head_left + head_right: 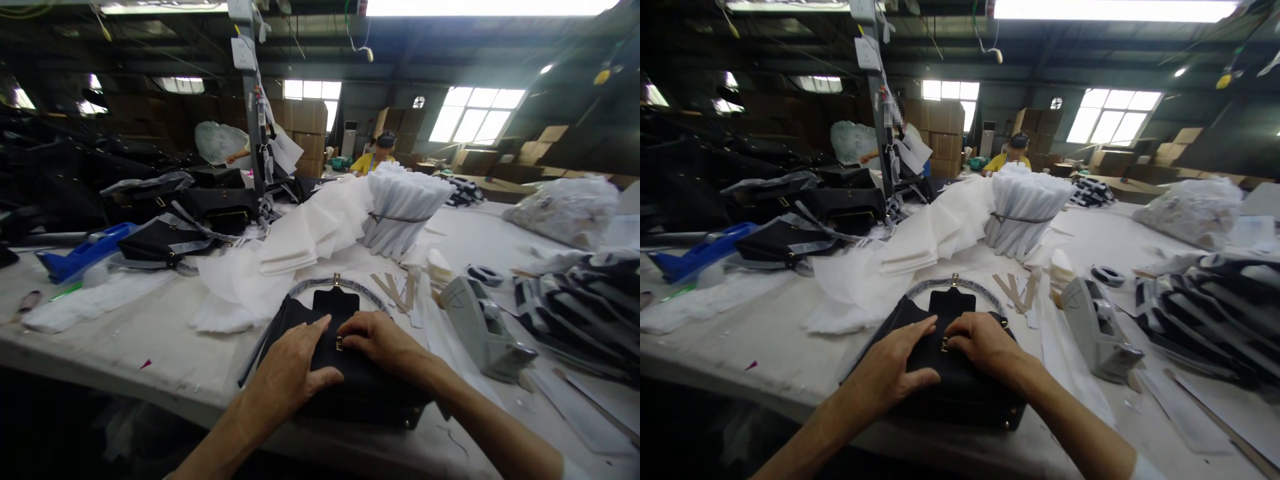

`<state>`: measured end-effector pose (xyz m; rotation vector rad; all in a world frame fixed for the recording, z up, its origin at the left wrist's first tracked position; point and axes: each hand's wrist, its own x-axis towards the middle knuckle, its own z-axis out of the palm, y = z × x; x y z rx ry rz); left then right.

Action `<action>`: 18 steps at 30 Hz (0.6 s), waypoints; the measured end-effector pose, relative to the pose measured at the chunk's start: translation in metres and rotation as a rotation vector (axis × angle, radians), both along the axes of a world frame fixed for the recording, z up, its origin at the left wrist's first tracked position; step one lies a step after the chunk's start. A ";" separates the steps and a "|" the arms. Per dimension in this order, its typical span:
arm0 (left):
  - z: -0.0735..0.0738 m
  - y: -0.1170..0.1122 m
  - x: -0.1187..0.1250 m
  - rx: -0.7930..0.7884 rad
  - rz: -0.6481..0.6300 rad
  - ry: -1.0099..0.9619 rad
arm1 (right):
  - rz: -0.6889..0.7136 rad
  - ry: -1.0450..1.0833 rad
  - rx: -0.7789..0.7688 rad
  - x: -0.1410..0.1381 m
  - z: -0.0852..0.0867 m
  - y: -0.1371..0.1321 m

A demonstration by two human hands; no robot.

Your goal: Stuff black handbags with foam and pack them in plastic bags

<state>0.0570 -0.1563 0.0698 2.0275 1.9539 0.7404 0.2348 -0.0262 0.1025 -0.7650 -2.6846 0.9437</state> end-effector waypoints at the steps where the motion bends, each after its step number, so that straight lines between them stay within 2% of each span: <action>1: 0.000 0.000 0.000 0.003 0.000 -0.019 | 0.023 -0.012 -0.042 -0.002 0.001 0.004; 3: -0.001 -0.001 0.000 0.007 0.003 -0.050 | 0.062 -0.039 -0.110 -0.005 0.002 0.010; 6: -0.001 -0.001 -0.001 -0.001 0.010 -0.079 | 0.150 -0.115 -0.127 -0.012 0.003 0.016; 11: 0.002 -0.001 0.000 -0.073 0.022 -0.105 | 0.305 -0.191 -0.034 -0.021 0.005 0.019; 18: 0.003 -0.002 0.002 -0.086 0.023 -0.098 | 0.405 -0.263 0.114 -0.029 0.012 0.021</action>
